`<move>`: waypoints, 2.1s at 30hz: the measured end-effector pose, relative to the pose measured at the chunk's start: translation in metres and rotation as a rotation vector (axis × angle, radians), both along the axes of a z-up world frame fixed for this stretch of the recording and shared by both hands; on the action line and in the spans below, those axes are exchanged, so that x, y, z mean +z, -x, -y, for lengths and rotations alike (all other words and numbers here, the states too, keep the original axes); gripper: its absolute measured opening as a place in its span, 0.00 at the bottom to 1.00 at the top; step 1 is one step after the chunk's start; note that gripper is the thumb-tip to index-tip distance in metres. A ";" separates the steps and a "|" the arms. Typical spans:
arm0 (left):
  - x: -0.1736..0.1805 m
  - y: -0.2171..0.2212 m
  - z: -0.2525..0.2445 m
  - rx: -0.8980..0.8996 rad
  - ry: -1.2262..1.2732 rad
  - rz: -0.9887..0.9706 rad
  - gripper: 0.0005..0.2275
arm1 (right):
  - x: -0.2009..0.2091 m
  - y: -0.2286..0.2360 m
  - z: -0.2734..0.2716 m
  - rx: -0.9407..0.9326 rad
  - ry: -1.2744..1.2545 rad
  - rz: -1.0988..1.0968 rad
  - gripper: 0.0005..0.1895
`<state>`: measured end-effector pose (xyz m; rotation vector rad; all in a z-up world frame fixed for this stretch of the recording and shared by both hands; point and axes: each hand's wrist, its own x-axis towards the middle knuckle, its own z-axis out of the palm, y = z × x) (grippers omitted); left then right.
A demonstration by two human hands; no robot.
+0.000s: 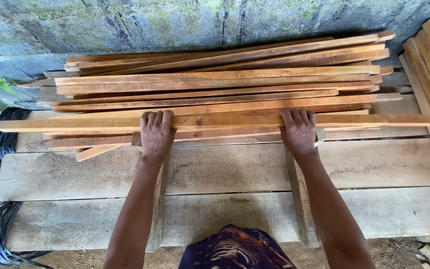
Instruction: Organizing thin wood slats into a stack and securing them with plastic ties.
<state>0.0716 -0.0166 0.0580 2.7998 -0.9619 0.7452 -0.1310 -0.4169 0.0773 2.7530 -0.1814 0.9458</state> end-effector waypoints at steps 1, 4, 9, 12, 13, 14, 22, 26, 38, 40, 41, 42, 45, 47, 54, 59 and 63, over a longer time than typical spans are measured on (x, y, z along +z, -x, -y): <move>-0.002 0.003 -0.002 0.000 -0.001 -0.003 0.20 | -0.002 0.003 0.000 0.000 -0.001 -0.003 0.16; 0.006 0.018 -0.007 -0.083 0.097 0.076 0.23 | 0.009 0.013 -0.010 0.004 -0.035 -0.030 0.14; 0.016 0.043 -0.016 -0.228 0.184 0.001 0.24 | 0.004 0.039 -0.013 0.153 -0.109 -0.024 0.31; -0.005 0.058 -0.037 -0.223 0.108 0.057 0.23 | 0.005 0.058 -0.020 0.189 -0.115 -0.068 0.31; -0.012 0.068 -0.034 -0.242 0.114 0.043 0.23 | 0.003 0.068 -0.023 0.169 -0.114 -0.081 0.31; -0.015 0.075 -0.039 -0.248 0.126 0.026 0.24 | -0.001 0.070 -0.029 0.169 -0.117 -0.071 0.31; -0.091 0.087 -0.038 -0.239 0.082 -0.165 0.22 | -0.059 0.085 -0.041 0.163 -0.213 -0.186 0.29; -0.133 0.070 -0.026 -0.165 -0.014 -0.309 0.22 | -0.139 0.068 -0.010 0.085 -0.239 -0.357 0.27; -0.123 0.062 -0.019 -0.098 -0.129 -0.649 0.28 | -0.109 0.052 -0.016 -0.090 -0.435 -0.855 0.30; -0.117 0.064 -0.020 -0.075 -0.160 -0.765 0.29 | -0.120 0.055 -0.009 -0.103 -0.465 -0.916 0.31; -0.121 0.064 -0.022 -0.085 -0.164 -0.773 0.28 | -0.124 0.056 -0.006 -0.084 -0.467 -0.920 0.30; -0.123 0.062 -0.022 -0.096 -0.167 -0.777 0.27 | -0.127 0.055 -0.002 -0.066 -0.467 -0.921 0.28; -0.112 0.063 -0.019 -0.078 -0.207 -0.779 0.21 | -0.116 0.055 -0.003 -0.047 -0.487 -0.946 0.30; -0.127 0.053 -0.020 -0.089 -0.259 -0.767 0.21 | -0.106 0.052 -0.004 -0.034 -0.466 -0.957 0.30; -0.168 0.040 -0.037 -0.257 -0.096 -0.137 0.28 | -0.086 0.053 -0.016 0.112 -0.217 -0.749 0.24; -0.139 0.058 -0.028 -0.262 -0.006 -0.122 0.28 | -0.155 0.056 -0.001 0.226 -0.136 -0.358 0.32; -0.187 0.048 -0.030 -0.198 -0.205 -0.286 0.23 | -0.174 0.048 -0.001 0.203 -0.099 -0.472 0.28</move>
